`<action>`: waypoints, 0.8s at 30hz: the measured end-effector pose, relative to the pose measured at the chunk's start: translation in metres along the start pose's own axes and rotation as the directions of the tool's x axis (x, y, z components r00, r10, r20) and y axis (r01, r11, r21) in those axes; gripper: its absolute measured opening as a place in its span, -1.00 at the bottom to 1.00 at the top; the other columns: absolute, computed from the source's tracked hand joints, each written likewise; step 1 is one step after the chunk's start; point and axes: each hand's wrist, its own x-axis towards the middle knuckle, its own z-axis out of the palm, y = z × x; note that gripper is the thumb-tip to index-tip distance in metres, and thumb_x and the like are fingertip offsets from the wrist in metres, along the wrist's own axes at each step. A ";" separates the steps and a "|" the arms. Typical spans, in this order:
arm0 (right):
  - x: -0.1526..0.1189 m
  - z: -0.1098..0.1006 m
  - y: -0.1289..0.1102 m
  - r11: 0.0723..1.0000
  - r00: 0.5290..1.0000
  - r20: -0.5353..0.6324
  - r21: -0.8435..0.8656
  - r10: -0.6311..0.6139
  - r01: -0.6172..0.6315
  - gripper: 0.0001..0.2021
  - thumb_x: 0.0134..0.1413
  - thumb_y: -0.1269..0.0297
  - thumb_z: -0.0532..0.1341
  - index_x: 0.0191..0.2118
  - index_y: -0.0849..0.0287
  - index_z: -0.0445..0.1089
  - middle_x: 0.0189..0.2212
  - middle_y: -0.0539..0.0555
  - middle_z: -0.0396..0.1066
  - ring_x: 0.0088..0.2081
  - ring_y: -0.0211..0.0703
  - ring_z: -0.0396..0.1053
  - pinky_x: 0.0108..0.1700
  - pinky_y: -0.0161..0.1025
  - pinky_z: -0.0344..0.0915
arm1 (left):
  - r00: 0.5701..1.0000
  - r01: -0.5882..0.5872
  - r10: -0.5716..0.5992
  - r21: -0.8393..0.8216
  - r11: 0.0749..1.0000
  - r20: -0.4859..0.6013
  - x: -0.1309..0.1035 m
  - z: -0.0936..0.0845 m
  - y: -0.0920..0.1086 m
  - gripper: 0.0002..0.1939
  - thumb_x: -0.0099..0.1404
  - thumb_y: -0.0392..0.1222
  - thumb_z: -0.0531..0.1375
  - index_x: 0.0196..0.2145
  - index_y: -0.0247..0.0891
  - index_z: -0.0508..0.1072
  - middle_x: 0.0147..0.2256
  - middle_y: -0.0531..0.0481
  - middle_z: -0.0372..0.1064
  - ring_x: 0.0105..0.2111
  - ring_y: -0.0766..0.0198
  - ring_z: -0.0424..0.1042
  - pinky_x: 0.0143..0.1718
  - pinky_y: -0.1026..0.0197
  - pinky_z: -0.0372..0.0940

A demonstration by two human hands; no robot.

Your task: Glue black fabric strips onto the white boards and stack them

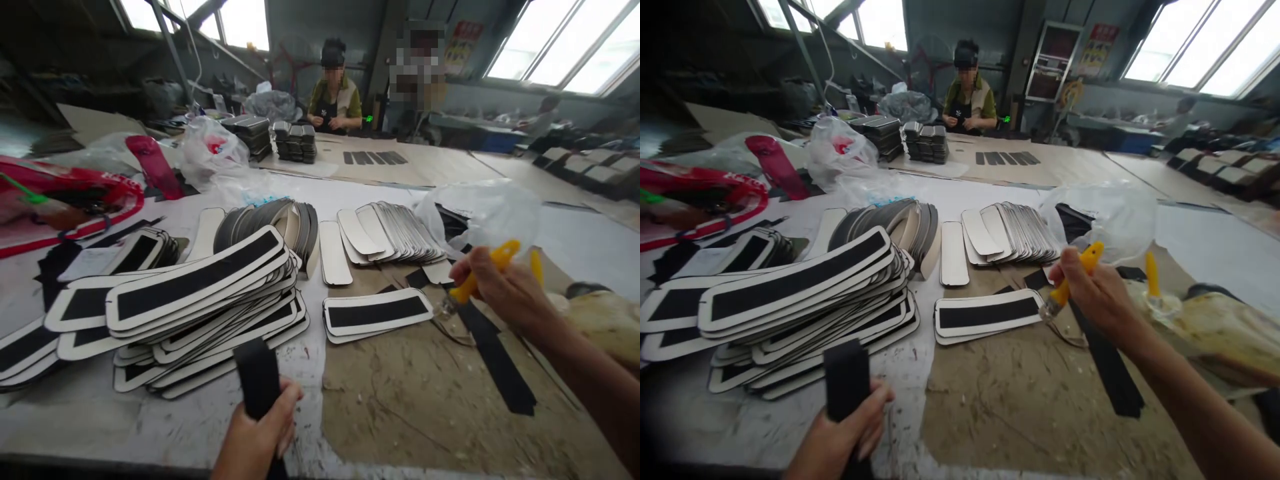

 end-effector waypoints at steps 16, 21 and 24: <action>0.023 0.071 0.104 0.979 0.958 0.275 -0.204 0.078 -0.021 -0.73 0.12 0.06 0.03 -0.46 0.12 0.25 -0.47 0.15 0.39 -0.32 0.04 0.41 -0.28 -0.18 0.23 | 0.972 -0.191 0.229 0.399 0.897 -0.051 0.070 0.083 0.016 -0.72 0.11 0.05 0.18 -0.39 -0.22 0.30 -0.85 0.16 0.12 -0.80 0.29 0.15 -0.72 0.31 0.03; 0.034 0.079 0.108 0.977 0.939 0.343 -0.207 0.029 0.045 -0.69 0.03 0.00 0.09 -0.55 0.10 0.22 -0.56 0.07 0.34 -0.43 0.00 0.37 -0.39 -0.19 0.19 | 0.988 -0.137 0.152 0.271 0.953 -0.034 0.075 0.090 0.007 -0.74 0.09 0.01 0.16 -0.55 -0.20 0.23 -0.82 0.18 0.03 -0.80 0.37 0.06 -0.75 0.32 -0.06; 0.027 0.071 0.112 0.997 0.922 0.385 -0.074 0.031 -0.003 -0.65 0.03 -0.08 0.07 -0.55 0.08 0.24 -0.67 0.01 0.23 -0.57 -0.09 0.28 -0.53 -0.21 0.16 | 0.988 -0.118 0.133 0.179 0.977 -0.074 0.066 0.090 0.005 -0.70 0.07 0.04 0.17 -0.58 -0.19 0.20 -0.78 0.18 0.02 -0.78 0.41 0.02 -0.73 0.32 -0.08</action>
